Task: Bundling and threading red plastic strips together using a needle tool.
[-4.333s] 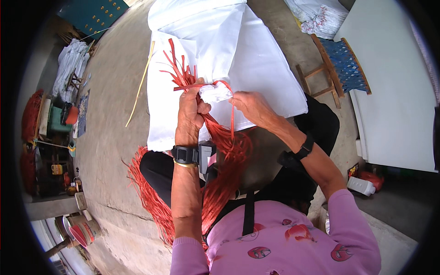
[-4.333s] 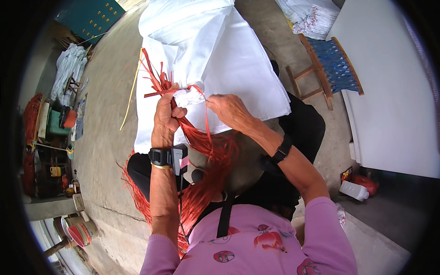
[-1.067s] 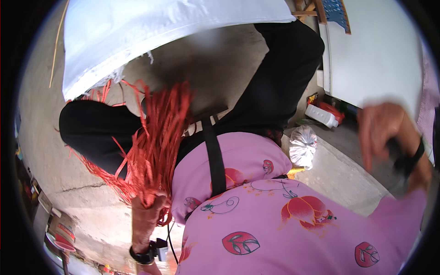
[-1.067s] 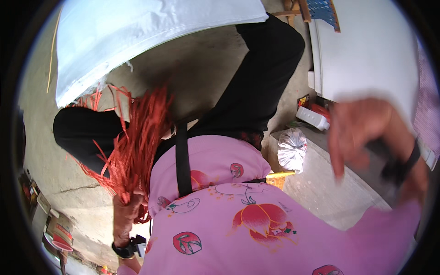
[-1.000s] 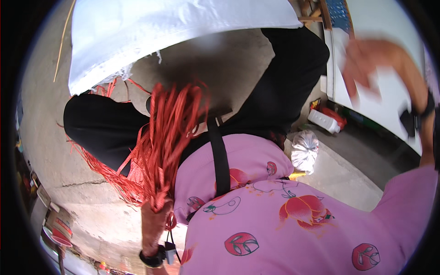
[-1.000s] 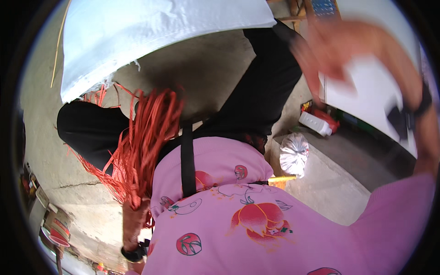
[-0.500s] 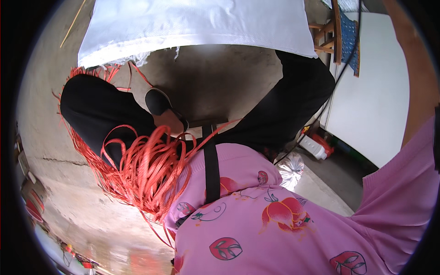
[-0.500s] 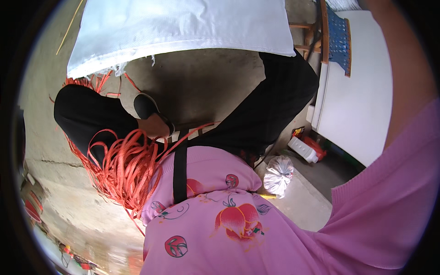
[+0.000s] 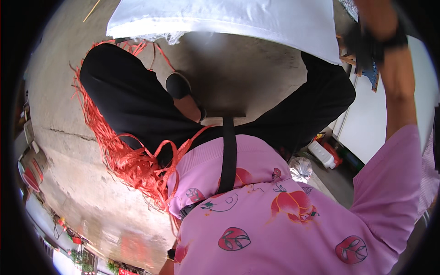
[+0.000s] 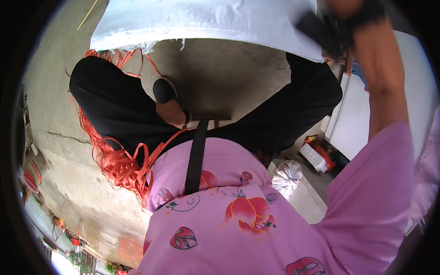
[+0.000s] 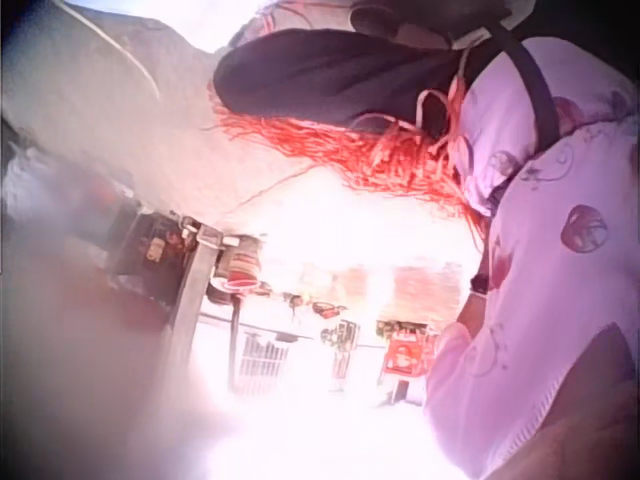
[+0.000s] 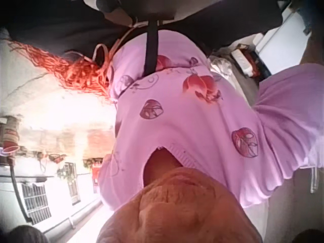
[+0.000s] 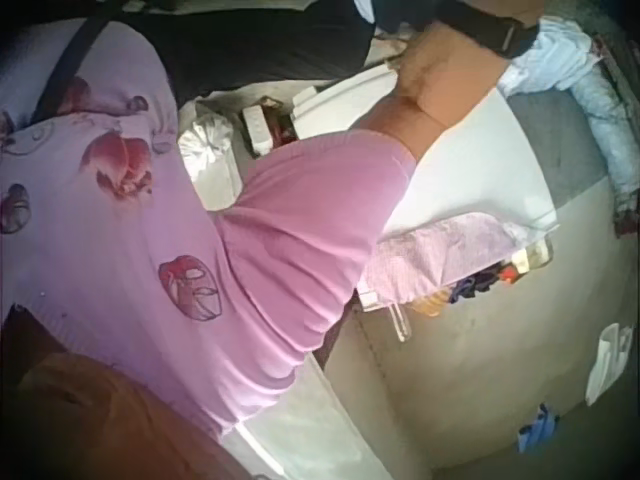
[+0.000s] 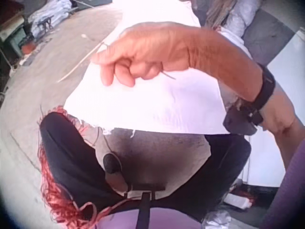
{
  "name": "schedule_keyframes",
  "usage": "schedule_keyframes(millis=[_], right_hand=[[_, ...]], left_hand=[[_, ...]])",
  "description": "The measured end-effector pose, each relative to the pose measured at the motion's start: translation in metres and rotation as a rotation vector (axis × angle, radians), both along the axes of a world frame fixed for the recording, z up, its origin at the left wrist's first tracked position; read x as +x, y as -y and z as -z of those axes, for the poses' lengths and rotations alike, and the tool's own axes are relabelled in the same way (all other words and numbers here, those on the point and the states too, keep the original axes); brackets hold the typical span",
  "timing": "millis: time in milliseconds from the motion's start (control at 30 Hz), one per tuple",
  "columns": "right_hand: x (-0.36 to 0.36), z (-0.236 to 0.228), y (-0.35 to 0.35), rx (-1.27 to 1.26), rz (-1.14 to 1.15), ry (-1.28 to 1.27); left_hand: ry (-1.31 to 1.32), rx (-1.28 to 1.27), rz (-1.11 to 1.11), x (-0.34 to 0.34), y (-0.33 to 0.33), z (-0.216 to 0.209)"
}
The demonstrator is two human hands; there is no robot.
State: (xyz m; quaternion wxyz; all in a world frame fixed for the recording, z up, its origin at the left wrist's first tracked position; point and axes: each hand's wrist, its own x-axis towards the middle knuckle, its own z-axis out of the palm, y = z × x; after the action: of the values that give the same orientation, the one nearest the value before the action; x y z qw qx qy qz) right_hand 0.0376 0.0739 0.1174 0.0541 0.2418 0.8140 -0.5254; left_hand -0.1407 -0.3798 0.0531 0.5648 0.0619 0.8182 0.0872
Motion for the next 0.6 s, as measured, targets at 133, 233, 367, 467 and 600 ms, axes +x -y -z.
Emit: schedule_keyframes(millis=[133,233,367,467,600], right_hand=[[0.085,0.075,0.132,-0.319,-0.48,-0.026],[0.133,0.078,0.213,-0.527,-0.132,0.212],[0.164,0.06,0.245,-0.634,0.113,0.238],[0.177,0.049,0.275,-0.357,0.366,0.166],[0.184,0.048,0.283,-0.242,0.378,0.132]], left_hand=[[-0.024,-0.013,0.018,-0.011,0.007,-0.011],[0.002,0.009,0.058,-0.017,0.007,-0.007],[-0.022,0.039,0.081,-0.019,0.008,-0.004],[-0.017,0.081,0.122,-0.029,0.001,-0.001],[-0.03,0.134,0.143,-0.032,-0.002,-0.001]])
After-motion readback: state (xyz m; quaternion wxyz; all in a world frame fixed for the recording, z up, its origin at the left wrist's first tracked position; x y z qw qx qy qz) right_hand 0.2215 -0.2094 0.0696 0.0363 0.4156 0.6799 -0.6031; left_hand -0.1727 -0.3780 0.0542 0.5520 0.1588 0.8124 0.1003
